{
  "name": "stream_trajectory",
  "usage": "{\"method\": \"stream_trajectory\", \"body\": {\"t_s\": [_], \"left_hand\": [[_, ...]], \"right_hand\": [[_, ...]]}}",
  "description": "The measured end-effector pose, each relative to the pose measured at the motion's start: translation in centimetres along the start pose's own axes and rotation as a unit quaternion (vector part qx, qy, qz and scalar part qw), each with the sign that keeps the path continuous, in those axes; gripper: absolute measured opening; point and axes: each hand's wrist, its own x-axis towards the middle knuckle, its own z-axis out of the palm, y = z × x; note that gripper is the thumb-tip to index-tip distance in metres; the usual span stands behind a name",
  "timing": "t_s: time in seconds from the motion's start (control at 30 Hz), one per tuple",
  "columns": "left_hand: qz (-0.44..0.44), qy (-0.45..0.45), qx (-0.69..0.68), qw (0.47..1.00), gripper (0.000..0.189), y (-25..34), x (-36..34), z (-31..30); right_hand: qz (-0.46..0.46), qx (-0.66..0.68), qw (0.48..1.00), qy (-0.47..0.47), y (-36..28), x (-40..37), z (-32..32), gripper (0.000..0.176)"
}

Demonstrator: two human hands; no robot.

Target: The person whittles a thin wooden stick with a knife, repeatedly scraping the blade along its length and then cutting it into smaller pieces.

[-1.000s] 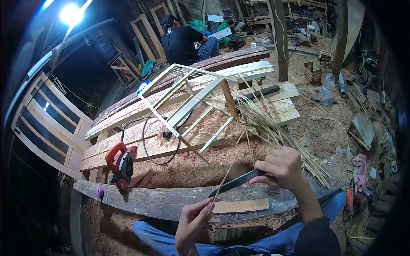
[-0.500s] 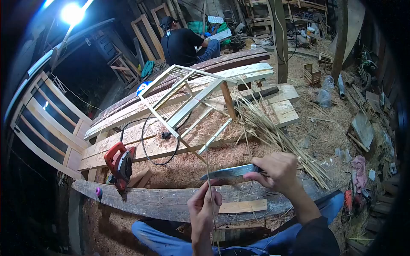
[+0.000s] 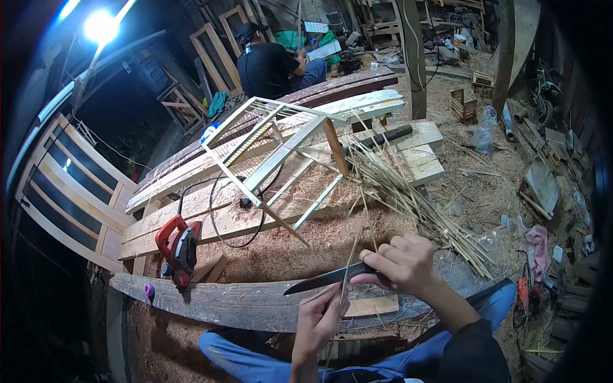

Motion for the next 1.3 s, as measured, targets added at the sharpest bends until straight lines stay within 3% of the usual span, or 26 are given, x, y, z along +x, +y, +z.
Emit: {"method": "stream_trajectory", "body": {"t_s": [0.33,0.5,0.57,0.83,1.0,1.3], "left_hand": [[-0.055,-0.035,-0.043,0.997,0.031,3.0,-0.7,-2.1],[-0.083,-0.026,-0.023,0.996,0.032,2.6,-1.3,-3.0],[-0.100,-0.061,-0.037,0.992,0.034,2.5,-1.4,-4.1],[-0.084,-0.042,-0.056,0.994,0.034,1.0,-0.1,-3.6],[-0.044,-0.039,-0.069,0.996,0.030,1.0,1.0,-1.6],[0.002,0.017,-0.108,0.994,0.021,0.3,1.4,-0.3]], "right_hand": [[-0.005,-0.019,1.000,0.017,0.8,-0.1,-0.4,0.042],[-0.028,-0.013,0.999,-0.032,0.5,-0.1,-0.4,0.040],[-0.023,-0.014,0.999,-0.037,0.6,-0.1,-0.4,0.039],[0.033,0.045,0.998,-0.042,-0.3,-0.3,1.0,0.037],[0.055,-0.024,0.997,-0.041,-0.5,0.2,0.1,0.041],[0.101,0.007,0.992,-0.079,-2.1,-0.2,0.6,0.036]]}}
